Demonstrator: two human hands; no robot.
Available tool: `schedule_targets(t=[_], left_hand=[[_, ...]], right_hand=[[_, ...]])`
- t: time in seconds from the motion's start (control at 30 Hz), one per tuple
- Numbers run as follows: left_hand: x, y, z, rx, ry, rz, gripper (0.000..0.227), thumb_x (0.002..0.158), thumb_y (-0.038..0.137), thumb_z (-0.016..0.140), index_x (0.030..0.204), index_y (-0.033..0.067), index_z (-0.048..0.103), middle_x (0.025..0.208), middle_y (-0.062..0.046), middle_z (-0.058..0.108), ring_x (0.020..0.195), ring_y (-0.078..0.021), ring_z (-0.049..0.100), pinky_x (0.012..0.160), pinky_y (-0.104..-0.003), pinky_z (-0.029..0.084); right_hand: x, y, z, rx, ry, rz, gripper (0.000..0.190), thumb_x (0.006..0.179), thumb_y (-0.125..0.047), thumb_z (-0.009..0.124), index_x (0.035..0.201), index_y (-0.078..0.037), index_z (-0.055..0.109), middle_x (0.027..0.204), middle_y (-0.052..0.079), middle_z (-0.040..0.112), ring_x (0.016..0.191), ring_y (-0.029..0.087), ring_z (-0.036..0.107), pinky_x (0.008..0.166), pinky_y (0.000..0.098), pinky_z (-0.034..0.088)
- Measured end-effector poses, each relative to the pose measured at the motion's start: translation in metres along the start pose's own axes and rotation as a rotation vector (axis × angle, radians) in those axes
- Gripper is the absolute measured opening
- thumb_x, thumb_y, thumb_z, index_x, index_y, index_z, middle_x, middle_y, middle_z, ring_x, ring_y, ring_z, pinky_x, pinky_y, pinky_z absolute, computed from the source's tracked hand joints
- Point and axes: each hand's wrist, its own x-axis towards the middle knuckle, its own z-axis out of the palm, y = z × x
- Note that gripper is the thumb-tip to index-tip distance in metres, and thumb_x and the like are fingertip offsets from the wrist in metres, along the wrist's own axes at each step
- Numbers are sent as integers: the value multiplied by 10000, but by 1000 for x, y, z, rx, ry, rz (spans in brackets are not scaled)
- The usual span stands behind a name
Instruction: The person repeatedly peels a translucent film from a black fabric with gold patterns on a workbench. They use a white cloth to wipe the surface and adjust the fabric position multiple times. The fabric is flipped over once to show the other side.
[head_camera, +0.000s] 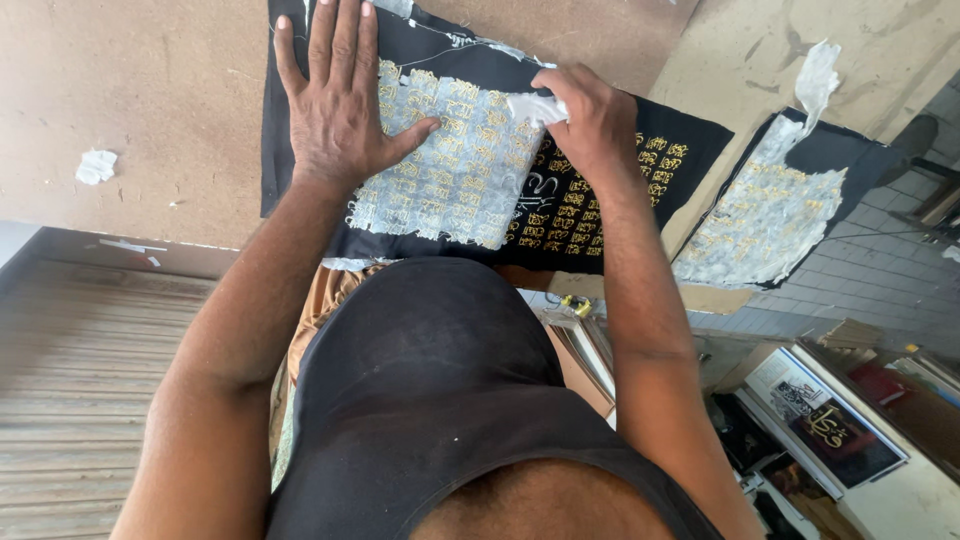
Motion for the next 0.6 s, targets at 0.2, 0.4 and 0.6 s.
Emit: schedule_targets(t=[0.2,0.4,0.6], left_hand=[[1,0,1,9,-5,-3,1201,940,889,509,1691,11,181,1753,-188,138,1615,-332,85,1260,-649,-23],[2,-1,1,-12,9,-5,1212,931,888,512,1697,9,179,1761,-187,136,1621,-334,80,1265,-648,-24],[4,0,5,4,2,-1,1196,980,874,532,1697,-15,180,1763,-206,146,1623,-351,85,1260,-659,-26]], right_hand=[[-17,15,26,-94,-52,108,199,904,5,803,1002,-94,660,950,30,710,776,140,722,594,267,583],[-58,75,-13,-234,237,429,277,882,111,731,1035,-101,638,1078,85,721,953,220,743,731,267,650],[-68,51,-25,245,304,587,346,941,116,660,1215,-93,626,1081,72,746,997,208,778,768,296,638]])
